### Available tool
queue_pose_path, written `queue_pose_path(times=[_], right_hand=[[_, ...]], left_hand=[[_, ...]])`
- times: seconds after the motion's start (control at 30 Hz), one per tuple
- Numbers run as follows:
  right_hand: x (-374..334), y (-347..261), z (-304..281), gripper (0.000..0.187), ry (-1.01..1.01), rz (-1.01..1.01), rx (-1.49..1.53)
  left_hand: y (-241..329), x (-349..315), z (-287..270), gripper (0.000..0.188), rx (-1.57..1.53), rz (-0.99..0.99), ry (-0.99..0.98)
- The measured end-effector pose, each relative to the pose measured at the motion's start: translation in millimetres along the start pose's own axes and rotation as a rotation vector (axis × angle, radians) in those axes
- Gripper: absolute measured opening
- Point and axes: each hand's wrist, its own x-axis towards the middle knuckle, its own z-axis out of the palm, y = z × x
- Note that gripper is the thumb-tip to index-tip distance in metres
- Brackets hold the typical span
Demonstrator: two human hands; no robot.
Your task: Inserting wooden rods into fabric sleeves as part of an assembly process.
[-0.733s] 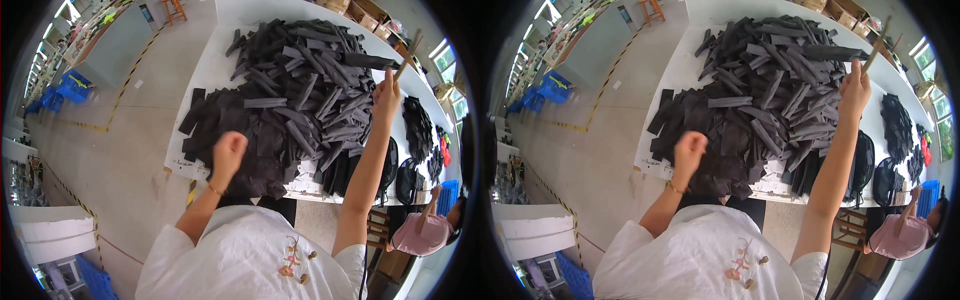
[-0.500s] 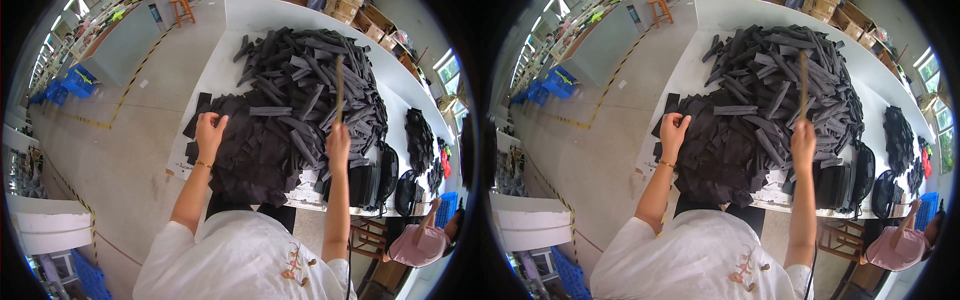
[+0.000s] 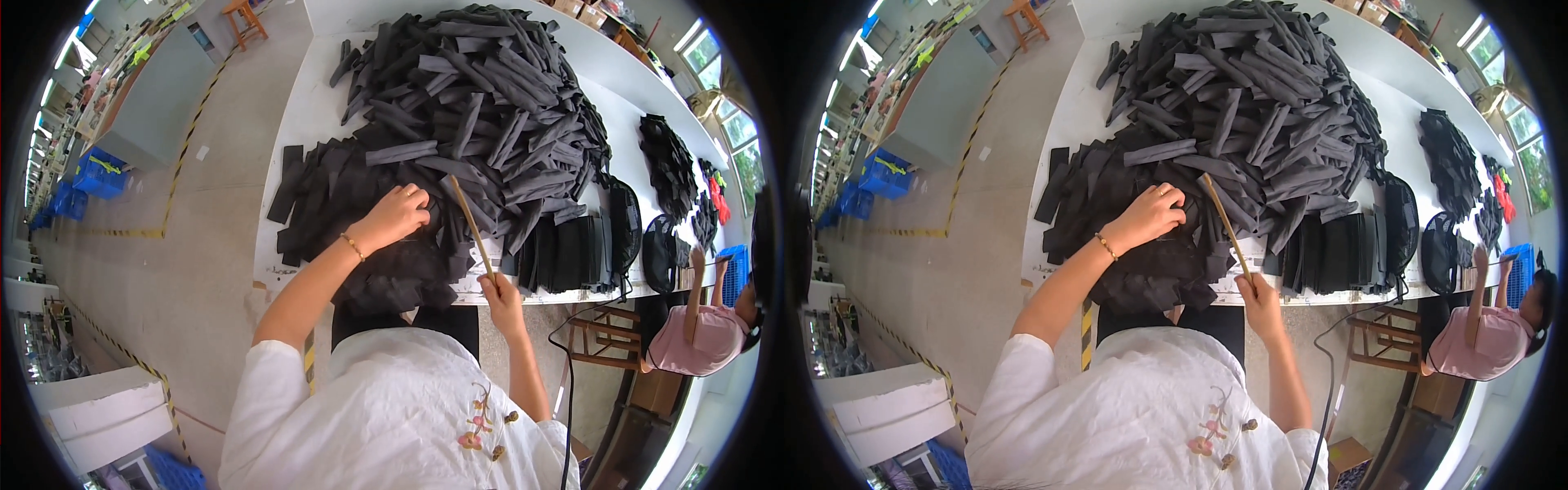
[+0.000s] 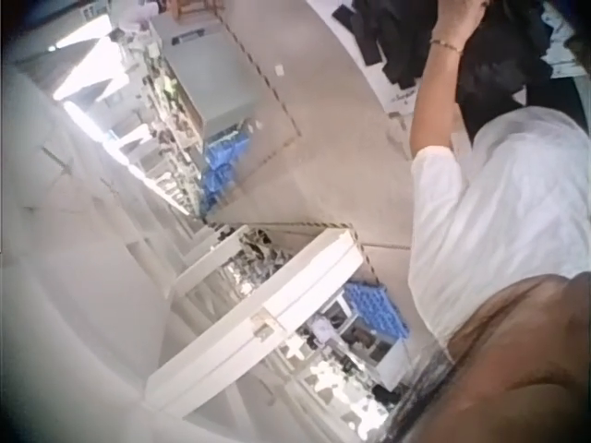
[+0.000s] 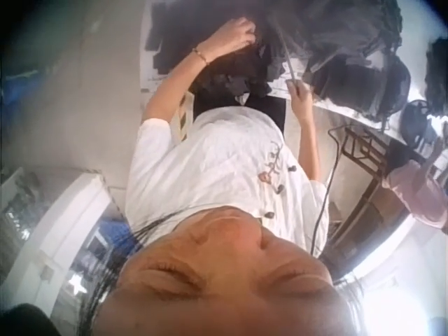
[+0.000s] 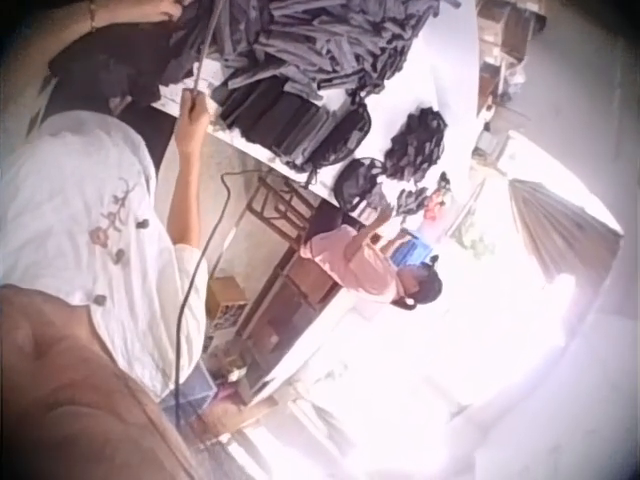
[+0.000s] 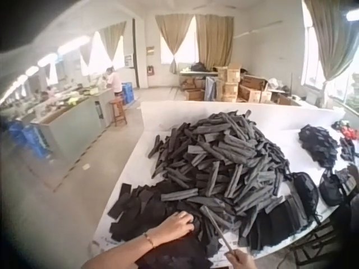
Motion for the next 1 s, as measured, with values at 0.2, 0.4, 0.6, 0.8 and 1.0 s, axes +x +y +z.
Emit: queue_pose_path(times=[0.2, 0.4, 0.6, 0.8, 1.0], right_hand=[[-35.5, -11.2, -13.3, 0.021, -0.003, 0.033, 0.014], [-53.8, -32.0, -31.6, 0.022, -0.143, 0.083, -0.035], [-62.8, -40.5, -36.5, 0.024, -0.181, 0.07, -0.043], [-65.7, -27.0, -41.4, 0.024, -0.144, 0.082, -0.014], [-64.4, -24.8, -44.2, 0.023, -0.119, 0.067, -0.026]], left_hand=[[1.2, 6.5, -23.3, 0.01, -0.067, -0.019, 0.104], [24.8, 13.0, -52.2, 0.012, 0.038, -0.015, 0.153], [35.4, 14.5, -56.4, 0.014, 0.08, -0.007, 0.117], [36.4, 15.8, -53.7, 0.013, 0.063, 0.005, 0.136], [42.6, 3.6, -30.1, 0.011, -0.436, -0.284, 0.194]])
